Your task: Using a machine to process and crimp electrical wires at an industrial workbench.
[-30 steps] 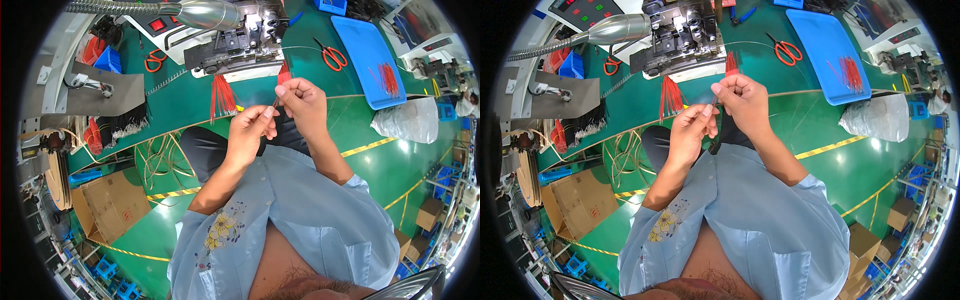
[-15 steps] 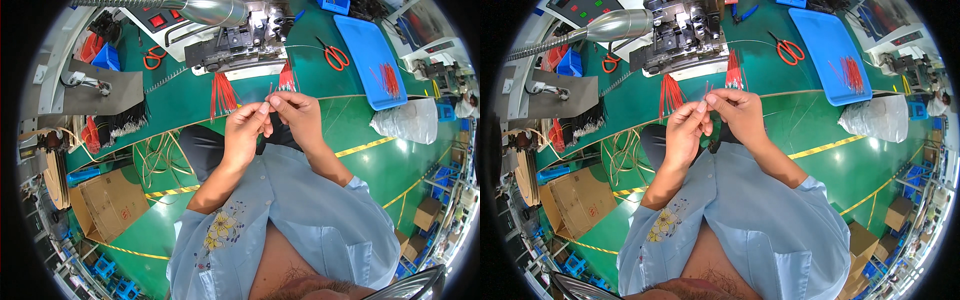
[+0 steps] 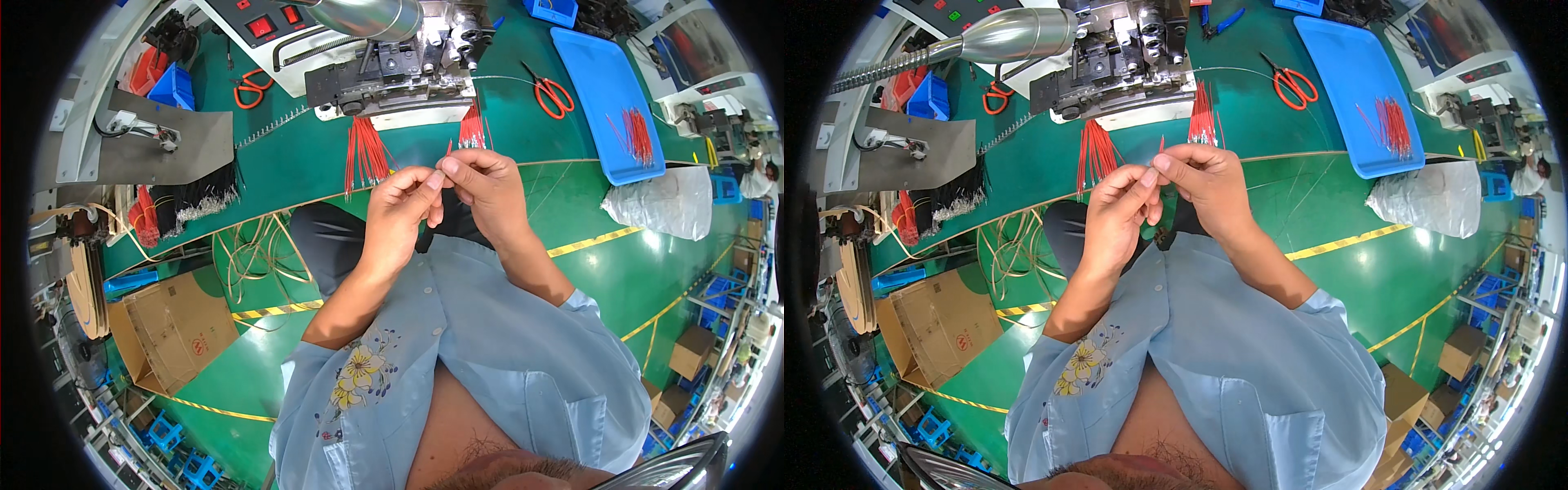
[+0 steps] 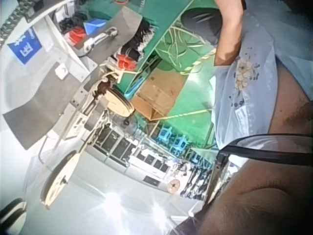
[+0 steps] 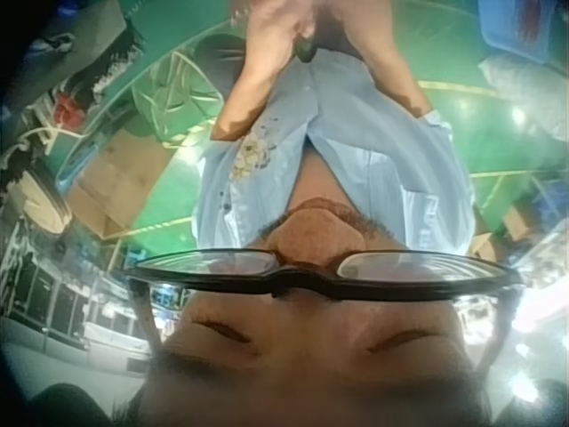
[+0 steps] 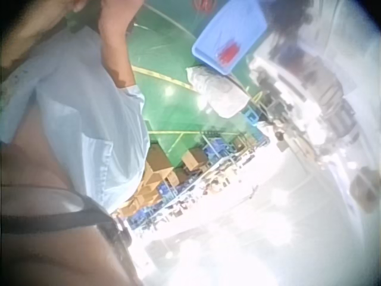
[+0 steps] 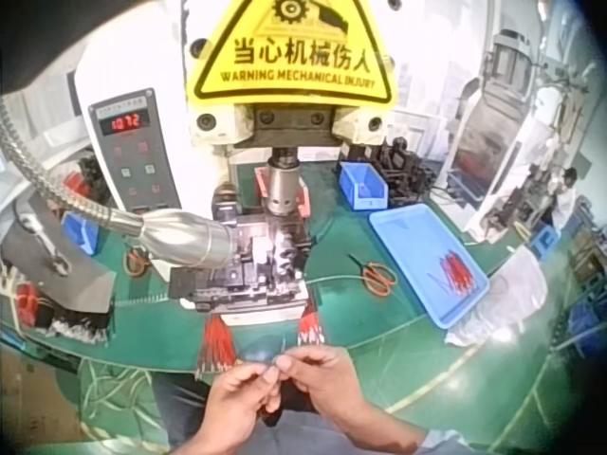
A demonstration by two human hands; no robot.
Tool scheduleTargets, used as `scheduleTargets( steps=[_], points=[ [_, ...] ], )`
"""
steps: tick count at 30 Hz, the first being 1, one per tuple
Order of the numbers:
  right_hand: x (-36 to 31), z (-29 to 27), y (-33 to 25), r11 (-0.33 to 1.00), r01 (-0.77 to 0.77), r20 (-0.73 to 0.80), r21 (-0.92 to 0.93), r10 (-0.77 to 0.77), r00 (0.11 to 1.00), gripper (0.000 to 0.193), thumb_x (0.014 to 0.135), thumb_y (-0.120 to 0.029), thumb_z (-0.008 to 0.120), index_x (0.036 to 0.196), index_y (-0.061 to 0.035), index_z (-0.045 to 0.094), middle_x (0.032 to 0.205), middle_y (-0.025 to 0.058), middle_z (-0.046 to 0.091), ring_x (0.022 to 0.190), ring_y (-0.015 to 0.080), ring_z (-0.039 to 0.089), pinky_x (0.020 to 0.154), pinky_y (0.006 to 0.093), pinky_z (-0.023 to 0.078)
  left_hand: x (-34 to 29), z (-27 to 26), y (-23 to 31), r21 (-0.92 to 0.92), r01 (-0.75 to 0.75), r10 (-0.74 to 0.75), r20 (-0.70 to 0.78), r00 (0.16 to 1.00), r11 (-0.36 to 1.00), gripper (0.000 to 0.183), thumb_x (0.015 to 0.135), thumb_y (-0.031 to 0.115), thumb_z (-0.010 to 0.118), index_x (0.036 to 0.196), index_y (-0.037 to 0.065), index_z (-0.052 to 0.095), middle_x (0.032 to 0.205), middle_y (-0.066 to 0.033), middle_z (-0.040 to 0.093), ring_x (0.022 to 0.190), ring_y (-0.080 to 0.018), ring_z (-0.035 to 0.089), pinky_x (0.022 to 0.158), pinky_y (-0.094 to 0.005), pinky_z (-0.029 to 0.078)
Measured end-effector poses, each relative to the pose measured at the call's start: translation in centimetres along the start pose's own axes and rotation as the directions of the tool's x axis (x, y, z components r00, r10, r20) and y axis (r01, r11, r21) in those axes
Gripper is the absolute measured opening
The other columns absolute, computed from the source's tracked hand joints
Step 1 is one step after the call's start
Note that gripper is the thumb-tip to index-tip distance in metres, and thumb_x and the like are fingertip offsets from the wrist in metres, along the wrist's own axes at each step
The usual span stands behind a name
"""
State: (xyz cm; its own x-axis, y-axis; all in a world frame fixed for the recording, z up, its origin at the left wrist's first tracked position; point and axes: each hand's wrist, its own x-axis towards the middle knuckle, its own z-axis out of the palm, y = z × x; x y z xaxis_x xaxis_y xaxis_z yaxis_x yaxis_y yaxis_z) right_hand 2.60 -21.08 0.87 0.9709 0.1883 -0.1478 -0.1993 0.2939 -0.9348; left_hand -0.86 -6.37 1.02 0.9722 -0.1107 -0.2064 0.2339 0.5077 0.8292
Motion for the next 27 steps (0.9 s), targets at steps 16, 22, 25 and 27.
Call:
scheduleTargets(
  steps=[16,22,25,27],
  points=[
    [0.3,0.4,0.5,0.987,-0.026,0.024,0.162,0.022,0.999,0.013,0.092,-0.014,0.068,0.089,-0.001,0.07,0.073,0.0034,0.064,0.055,0.0053,0.045,0.047,0.02,0.033,0.2,-0.4,-0.2,-0.008,-0.014,0.014,0.034,0.999,1.0,0.018,0.097,0.017,0.061,0.093,-0.001,0.066,0.07,-0.0032,0.058,0.06,-0.0103,0.054,0.055,-0.0232,0.043],
    [2.7,0.3,-0.8,1.0,-0.008,-0.004,0.031,0.008,1.0,0.016,0.092,-0.015,0.065,0.085,-0.0014,0.065,0.069,-0.0006,0.057,0.052,0.0035,0.04,0.046,0.0196,0.03,0.7,-0.4,-1.1,0.121,-0.175,0.182,-0.05,0.982,0.977,0.018,0.099,0.017,0.059,0.102,0.0,0.061,0.085,-0.0033,0.062,0.074,-0.0098,0.059,0.068,-0.0237,0.047],
    [4.1,0.3,-1.5,1.0,0.028,0.028,-0.002,-0.028,0.999,0.015,0.093,-0.014,0.063,0.085,-0.0012,0.064,0.07,-0.0007,0.056,0.051,0.0033,0.039,0.046,0.0194,0.029,0.7,-0.8,-1.2,0.15,-0.167,0.175,-0.044,0.984,0.974,0.017,0.098,0.017,0.059,0.103,0.0,0.06,0.088,-0.0032,0.063,0.077,-0.0093,0.059,0.07,-0.0238,0.047],
    [4.6,0.4,-1.8,0.999,0.034,0.033,-0.005,-0.034,0.999,0.014,0.092,-0.013,0.063,0.085,-0.001,0.064,0.069,-0.0007,0.055,0.051,0.0036,0.039,0.046,0.0196,0.029,0.6,-0.5,-0.9,0.158,-0.154,0.163,-0.05,0.985,0.976,0.016,0.099,0.016,0.057,0.1,0.0,0.06,0.085,-0.0038,0.061,0.076,-0.0108,0.057,0.07,-0.0246,0.045]
  ],
)
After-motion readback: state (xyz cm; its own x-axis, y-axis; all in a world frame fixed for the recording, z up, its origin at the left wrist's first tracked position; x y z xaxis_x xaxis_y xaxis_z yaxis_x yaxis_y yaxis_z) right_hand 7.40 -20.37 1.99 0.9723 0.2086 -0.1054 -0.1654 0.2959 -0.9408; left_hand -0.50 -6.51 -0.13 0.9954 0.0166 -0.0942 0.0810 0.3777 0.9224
